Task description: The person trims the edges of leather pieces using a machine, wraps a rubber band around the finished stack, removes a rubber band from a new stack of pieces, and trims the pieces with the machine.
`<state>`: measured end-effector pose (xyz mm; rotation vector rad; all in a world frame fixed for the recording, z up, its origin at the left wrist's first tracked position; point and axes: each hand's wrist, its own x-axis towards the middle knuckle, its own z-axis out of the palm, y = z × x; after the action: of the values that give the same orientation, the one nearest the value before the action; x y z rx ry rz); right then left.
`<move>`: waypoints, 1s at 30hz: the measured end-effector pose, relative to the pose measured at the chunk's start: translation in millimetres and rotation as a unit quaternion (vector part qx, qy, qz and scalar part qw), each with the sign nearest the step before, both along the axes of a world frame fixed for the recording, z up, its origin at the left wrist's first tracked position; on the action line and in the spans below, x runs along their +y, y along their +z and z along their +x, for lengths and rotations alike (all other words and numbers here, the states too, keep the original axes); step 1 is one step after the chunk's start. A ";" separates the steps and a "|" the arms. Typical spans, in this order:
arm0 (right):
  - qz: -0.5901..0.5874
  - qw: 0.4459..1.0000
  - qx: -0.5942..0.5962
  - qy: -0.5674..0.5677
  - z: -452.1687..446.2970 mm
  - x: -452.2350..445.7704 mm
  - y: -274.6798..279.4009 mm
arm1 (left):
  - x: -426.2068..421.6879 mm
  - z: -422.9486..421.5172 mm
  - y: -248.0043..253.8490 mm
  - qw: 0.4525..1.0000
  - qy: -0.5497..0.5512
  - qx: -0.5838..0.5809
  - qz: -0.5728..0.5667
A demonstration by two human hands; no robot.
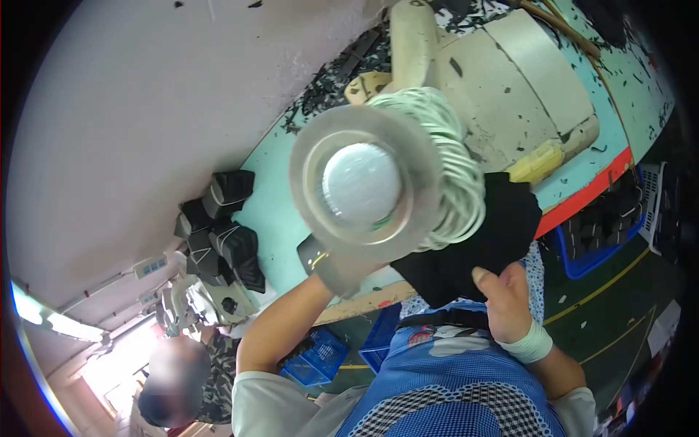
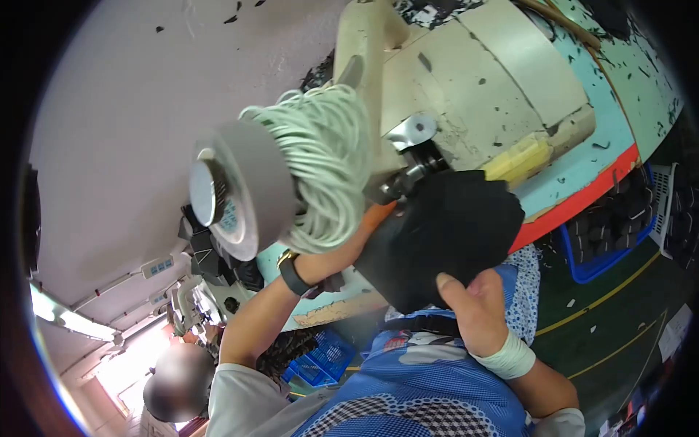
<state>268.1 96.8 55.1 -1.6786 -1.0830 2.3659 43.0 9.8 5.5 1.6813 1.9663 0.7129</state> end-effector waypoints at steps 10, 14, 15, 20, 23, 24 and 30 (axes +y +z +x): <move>0.487 0.869 0.065 0.060 5.4 113.6 29.3 | 31.6 61.4 61.1 0.978 0.081 -0.182 -0.056; 0.796 0.468 -0.158 0.351 5.4 162.9 -17.8 | 17.8 52.6 66.7 0.956 0.125 -0.255 -0.074; 0.770 0.522 -0.123 0.347 8.0 158.9 -10.8 | 14.5 51.8 66.7 0.946 0.147 -0.273 -0.095; 0.600 0.716 0.154 0.321 5.3 71.2 9.2 | 10.2 55.0 58.1 0.889 0.274 -0.349 -0.111; 0.239 0.792 0.130 0.546 14.1 47.2 -8.7 | 7.8 54.5 57.1 0.872 0.239 -0.420 -0.075; 0.238 0.791 0.130 0.548 20.6 43.7 -14.0 | 8.0 53.5 60.6 0.819 0.191 -0.536 -0.068; -0.061 0.939 0.173 0.290 28.0 27.6 2.5 | 5.2 38.9 66.5 0.828 0.150 -0.528 -0.111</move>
<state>296.1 124.4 57.6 -0.9825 -1.5409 2.9719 81.9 15.0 72.0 0.5488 1.3747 1.1416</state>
